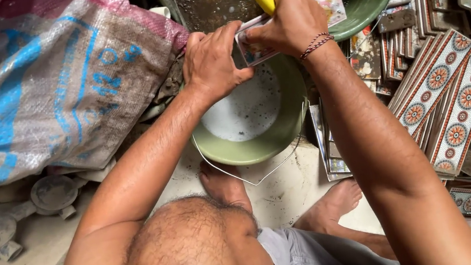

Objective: Cleaning decorative tiles by scrubbing them with a brush and soapy water before rinsing them in a bucket.

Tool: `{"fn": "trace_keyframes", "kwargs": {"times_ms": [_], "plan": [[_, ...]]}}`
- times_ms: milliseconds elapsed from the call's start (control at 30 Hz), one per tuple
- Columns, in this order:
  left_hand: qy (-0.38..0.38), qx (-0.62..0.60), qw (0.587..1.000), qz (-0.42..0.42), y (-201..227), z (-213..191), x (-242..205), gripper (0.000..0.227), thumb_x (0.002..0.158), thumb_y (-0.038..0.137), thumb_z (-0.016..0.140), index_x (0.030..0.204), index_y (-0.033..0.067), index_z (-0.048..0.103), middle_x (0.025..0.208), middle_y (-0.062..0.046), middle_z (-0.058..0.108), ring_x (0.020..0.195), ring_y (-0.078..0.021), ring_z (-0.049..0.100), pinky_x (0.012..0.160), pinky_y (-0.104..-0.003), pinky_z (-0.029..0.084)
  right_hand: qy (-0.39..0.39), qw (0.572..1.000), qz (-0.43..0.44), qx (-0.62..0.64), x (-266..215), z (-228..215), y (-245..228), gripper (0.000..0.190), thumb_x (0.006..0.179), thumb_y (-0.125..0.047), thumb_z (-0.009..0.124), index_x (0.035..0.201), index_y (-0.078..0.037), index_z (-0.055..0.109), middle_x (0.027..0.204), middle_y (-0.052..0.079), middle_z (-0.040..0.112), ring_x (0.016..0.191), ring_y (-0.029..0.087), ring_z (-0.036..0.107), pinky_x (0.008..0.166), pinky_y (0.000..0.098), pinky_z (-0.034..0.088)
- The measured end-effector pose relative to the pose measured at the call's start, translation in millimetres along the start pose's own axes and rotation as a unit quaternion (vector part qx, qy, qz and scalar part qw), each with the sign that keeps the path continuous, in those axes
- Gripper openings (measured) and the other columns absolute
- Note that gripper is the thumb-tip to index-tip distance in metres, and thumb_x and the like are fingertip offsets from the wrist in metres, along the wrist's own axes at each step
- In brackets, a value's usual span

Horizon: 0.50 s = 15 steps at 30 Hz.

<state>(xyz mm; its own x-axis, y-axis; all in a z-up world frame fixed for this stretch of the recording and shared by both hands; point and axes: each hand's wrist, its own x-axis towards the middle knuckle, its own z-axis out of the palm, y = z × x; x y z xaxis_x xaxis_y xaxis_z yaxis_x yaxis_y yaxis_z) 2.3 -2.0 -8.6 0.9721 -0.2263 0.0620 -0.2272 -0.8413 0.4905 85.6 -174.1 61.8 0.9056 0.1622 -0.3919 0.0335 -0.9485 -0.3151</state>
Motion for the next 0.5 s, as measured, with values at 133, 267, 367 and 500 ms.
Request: {"fn": "trace_keyframes", "kwargs": {"times_ms": [133,267,367,500], "plan": [[-0.005,-0.008,1.000,0.002,2,0,1,0.084,0.063,0.044,0.088,0.133,0.0109,0.056,0.118,-0.002,0.075,0.099,-0.0221,0.071,0.088,-0.038,0.038,0.020,0.999,0.000,-0.028,0,4,-3,0.065,0.063,-0.065,0.081,0.100,-0.018,0.060,0.092,0.013,0.073,0.086,0.045,0.068,0.065,0.0558,0.049],[-0.017,-0.006,1.000,-0.010,1,-4,1,0.089,0.063,0.045,0.094,0.135,0.0109,0.055,0.121,-0.003,0.074,0.103,-0.0217,0.070,0.090,-0.038,0.038,0.001,1.000,-0.004,-0.029,0,-1,0,0.064,0.066,-0.065,0.082,0.100,-0.017,0.058,0.092,0.013,0.072,0.085,0.044,0.067,0.068,0.0546,0.049],[-0.022,-0.001,1.000,-0.010,0,0,-1,0.094,0.063,0.051,0.097,0.137,0.0126,0.054,0.117,-0.002,0.074,0.097,-0.0210,0.070,0.088,-0.037,0.039,0.044,0.994,-0.061,0.085,-2,-8,30,0.038,0.079,-0.042,0.083,0.099,-0.016,0.064,0.096,0.007,0.076,0.086,0.026,0.071,0.069,0.0398,0.052],[0.007,-0.003,1.000,0.005,-1,3,0,0.094,0.061,0.054,0.099,0.133,0.0132,0.055,0.110,-0.001,0.075,0.090,-0.0216,0.070,0.086,-0.037,0.038,0.214,0.869,-0.207,0.395,-51,-44,37,0.023,0.115,-0.017,0.057,0.110,0.006,0.061,0.077,0.011,0.056,0.058,0.018,0.060,0.050,0.0296,0.043]]}}
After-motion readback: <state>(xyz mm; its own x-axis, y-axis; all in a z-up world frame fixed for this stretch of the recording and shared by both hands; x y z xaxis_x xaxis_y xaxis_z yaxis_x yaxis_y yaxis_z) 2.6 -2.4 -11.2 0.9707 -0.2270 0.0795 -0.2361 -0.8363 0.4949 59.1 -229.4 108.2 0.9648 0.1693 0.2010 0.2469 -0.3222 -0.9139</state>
